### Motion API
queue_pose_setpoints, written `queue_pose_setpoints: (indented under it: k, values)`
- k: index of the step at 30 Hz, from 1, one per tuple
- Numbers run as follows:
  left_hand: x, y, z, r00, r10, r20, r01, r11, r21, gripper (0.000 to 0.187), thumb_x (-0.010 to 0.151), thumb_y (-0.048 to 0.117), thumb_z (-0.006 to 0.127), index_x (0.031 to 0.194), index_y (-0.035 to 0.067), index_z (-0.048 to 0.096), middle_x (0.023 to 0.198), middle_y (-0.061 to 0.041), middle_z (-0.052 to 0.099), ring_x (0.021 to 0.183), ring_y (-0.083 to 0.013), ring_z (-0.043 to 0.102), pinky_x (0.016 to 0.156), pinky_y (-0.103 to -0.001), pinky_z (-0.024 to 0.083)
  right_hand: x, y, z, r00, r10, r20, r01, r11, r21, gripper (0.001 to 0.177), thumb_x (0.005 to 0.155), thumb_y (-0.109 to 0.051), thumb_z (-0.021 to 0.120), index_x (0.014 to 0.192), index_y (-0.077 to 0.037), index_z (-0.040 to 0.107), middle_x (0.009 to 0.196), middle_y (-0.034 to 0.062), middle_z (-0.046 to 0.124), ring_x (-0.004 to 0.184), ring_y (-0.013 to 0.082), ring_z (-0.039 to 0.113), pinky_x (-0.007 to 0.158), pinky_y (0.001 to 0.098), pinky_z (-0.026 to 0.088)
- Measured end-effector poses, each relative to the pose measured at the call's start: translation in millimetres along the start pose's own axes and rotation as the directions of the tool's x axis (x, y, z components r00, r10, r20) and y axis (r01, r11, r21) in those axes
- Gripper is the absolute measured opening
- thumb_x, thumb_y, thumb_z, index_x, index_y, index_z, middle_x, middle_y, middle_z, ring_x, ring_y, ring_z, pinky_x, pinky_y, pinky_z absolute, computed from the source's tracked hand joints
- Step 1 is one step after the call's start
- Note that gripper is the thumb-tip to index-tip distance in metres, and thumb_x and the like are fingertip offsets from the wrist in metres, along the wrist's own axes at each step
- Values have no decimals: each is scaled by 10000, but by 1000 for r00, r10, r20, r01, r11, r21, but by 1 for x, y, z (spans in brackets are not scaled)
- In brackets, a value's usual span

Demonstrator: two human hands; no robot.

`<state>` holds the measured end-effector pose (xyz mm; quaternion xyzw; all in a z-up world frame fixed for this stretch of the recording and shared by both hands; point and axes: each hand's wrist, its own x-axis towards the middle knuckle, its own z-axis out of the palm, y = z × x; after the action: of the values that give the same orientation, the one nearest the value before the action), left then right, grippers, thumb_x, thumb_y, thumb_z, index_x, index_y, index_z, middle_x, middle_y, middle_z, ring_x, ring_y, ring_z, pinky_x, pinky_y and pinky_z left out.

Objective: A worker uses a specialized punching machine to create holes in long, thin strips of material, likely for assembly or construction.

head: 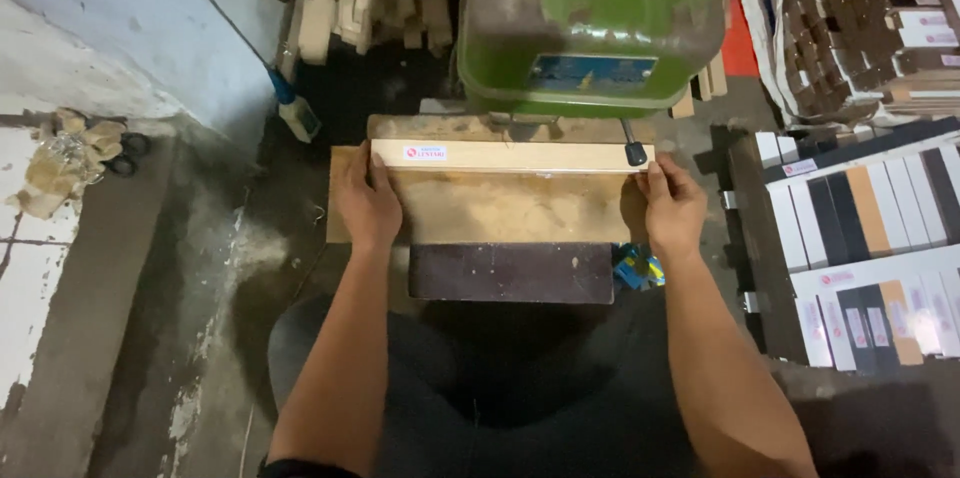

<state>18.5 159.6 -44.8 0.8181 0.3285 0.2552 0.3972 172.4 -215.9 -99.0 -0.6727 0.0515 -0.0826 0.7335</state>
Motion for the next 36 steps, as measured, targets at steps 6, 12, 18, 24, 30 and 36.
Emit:
queue_pose_setpoints:
  k: [6, 12, 18, 24, 30, 36]
  values:
    - [1, -5, 4, 998, -49, 37, 50, 999, -21, 393, 1132, 251, 469, 1426, 25, 600, 1333, -203, 644, 1269, -398, 601, 1062, -517, 490, 3, 3, -7, 1000, -22, 9, 23, 998, -62, 208, 1041, -115, 714, 1184, 36, 710, 1077, 241, 693, 925, 256, 730, 808, 377, 660]
    - [4, -19, 11, 1000, 19, -2, -19, 1000, 25, 362, 1122, 215, 489, 1389, 16, 632, 1264, -205, 672, 1205, -405, 637, 1020, -511, 520, 2, 6, -6, 1000, -17, 12, 17, 999, -40, 216, 1043, -121, 712, 1178, 47, 701, 1076, 237, 679, 925, 257, 722, 815, 387, 657]
    - [8, -28, 12, 1000, 18, -12, -16, 996, 93, 344, 1114, 259, 526, 1374, 81, 663, 1211, -154, 675, 1171, -370, 655, 987, -475, 537, -2, -3, -3, 999, 2, 33, 0, 998, -58, 255, 1062, -149, 688, 1213, 56, 679, 1131, 264, 654, 984, 249, 692, 849, 428, 644]
    - [5, -27, 32, 990, 92, -110, -77, 988, 130, 346, 1096, 337, 579, 1352, 115, 655, 1236, -126, 650, 1178, -340, 644, 975, -458, 511, -4, -16, -1, 999, 49, 19, -47, 992, -119, 268, 1065, -162, 674, 1231, 48, 668, 1150, 268, 642, 1016, 289, 713, 880, 415, 645]
    - [-31, 27, 55, 795, 603, -71, -537, 753, 381, 296, 1005, 389, 687, 1230, 198, 706, 1277, -26, 671, 1254, -254, 561, 1098, -466, 335, -21, -76, 0, 997, 15, 73, 11, 940, -341, 276, 1078, -221, 655, 1226, 10, 686, 1068, 197, 683, 978, 280, 728, 827, 402, 622]
    - [-21, -5, 110, 694, 689, 209, -714, 621, 324, 348, 993, 415, 630, 1300, 258, 676, 1243, 71, 650, 1233, -167, 530, 1082, -397, 341, -68, -218, 26, 907, -9, 421, 214, 872, -441, 381, 1112, -336, 576, 985, -28, 761, 744, 138, 698, 746, 196, 672, 738, 370, 577]
